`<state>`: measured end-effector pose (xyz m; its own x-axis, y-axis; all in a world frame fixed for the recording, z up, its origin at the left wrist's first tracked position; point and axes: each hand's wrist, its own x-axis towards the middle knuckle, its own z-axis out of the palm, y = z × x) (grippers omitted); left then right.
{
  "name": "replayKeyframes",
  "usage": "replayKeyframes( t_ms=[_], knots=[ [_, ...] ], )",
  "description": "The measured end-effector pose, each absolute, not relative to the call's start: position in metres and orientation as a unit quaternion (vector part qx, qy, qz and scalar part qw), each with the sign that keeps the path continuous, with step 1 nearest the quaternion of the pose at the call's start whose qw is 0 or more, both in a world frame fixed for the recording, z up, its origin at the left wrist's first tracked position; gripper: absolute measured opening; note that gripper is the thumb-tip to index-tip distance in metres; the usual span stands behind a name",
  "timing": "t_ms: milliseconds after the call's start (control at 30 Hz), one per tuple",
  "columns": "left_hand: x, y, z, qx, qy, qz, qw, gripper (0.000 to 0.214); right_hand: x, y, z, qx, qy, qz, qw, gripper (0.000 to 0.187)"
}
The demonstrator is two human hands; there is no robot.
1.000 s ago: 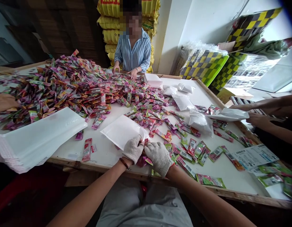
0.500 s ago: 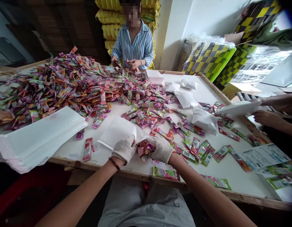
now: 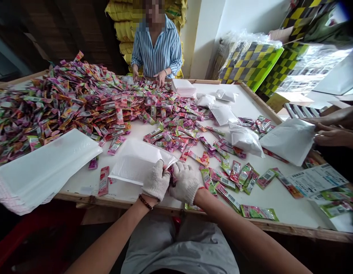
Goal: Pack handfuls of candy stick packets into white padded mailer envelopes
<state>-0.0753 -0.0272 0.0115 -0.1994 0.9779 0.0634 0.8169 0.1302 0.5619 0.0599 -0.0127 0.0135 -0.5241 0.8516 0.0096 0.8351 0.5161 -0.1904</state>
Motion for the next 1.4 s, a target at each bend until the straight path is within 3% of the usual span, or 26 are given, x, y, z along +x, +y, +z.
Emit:
replayKeyframes(
  t_ms=[67,133,233,367,433,567,667,833,933,1033,1133,1200,1267,1333,1400],
  knots=[
    [-0.082,-0.029,0.012,0.609,0.721,0.268,0.192,0.006,0.066,-0.016,0.013,-0.436,-0.894,0.084,0.067,0.067],
    [-0.083,-0.032,0.018,0.618,0.713,0.265,0.198,0.006,0.066,-0.015,0.017,-0.437,-0.895,0.071,0.054,0.057],
    [-0.076,-0.034,0.031,0.656,0.714,0.208,0.13,0.008,0.049,-0.004,0.032,-0.467,-0.883,0.051,-0.018,0.042],
    [-0.067,-0.032,0.034,0.671,0.727,0.134,0.056,0.021,0.033,0.017,0.045,-0.448,-0.886,0.057,-0.1,0.043],
    [-0.068,-0.029,0.027,0.67,0.73,0.126,0.048,0.024,0.04,0.024,0.043,-0.44,-0.891,0.074,-0.083,0.049],
    [-0.078,-0.028,0.012,0.675,0.723,0.127,0.072,0.027,0.07,0.02,0.032,-0.405,-0.902,0.144,0.037,0.06],
    [-0.078,-0.03,0.01,0.677,0.721,0.132,0.072,0.027,0.075,0.01,0.028,-0.428,-0.886,0.145,0.103,0.04],
    [-0.076,-0.026,0.013,0.679,0.695,0.219,0.086,0.019,0.044,0.012,0.031,-0.492,-0.863,0.088,0.073,0.023],
    [-0.087,-0.021,0.009,0.626,0.676,0.324,0.217,0.016,0.05,0.024,0.026,-0.446,-0.848,0.239,0.158,0.025],
    [-0.101,-0.023,0.012,0.51,0.65,0.421,0.375,0.021,0.079,0.034,0.012,-0.407,-0.711,0.452,0.353,0.039],
    [-0.111,-0.027,0.028,0.394,0.611,0.508,0.461,0.028,0.104,0.039,-0.001,-0.476,-0.491,0.524,0.509,0.036],
    [-0.112,-0.027,0.043,0.349,0.578,0.552,0.49,0.031,0.107,0.037,-0.002,-0.487,-0.381,0.587,0.523,0.028],
    [-0.108,-0.025,0.057,0.327,0.547,0.576,0.513,0.032,0.101,0.03,0.007,-0.452,-0.329,0.682,0.471,0.024],
    [-0.1,-0.022,0.069,0.317,0.52,0.589,0.531,0.032,0.091,0.024,0.024,-0.411,-0.351,0.736,0.408,0.023],
    [-0.093,-0.019,0.08,0.319,0.503,0.599,0.535,0.033,0.082,0.022,0.048,-0.419,-0.418,0.716,0.371,0.017]
  ],
)
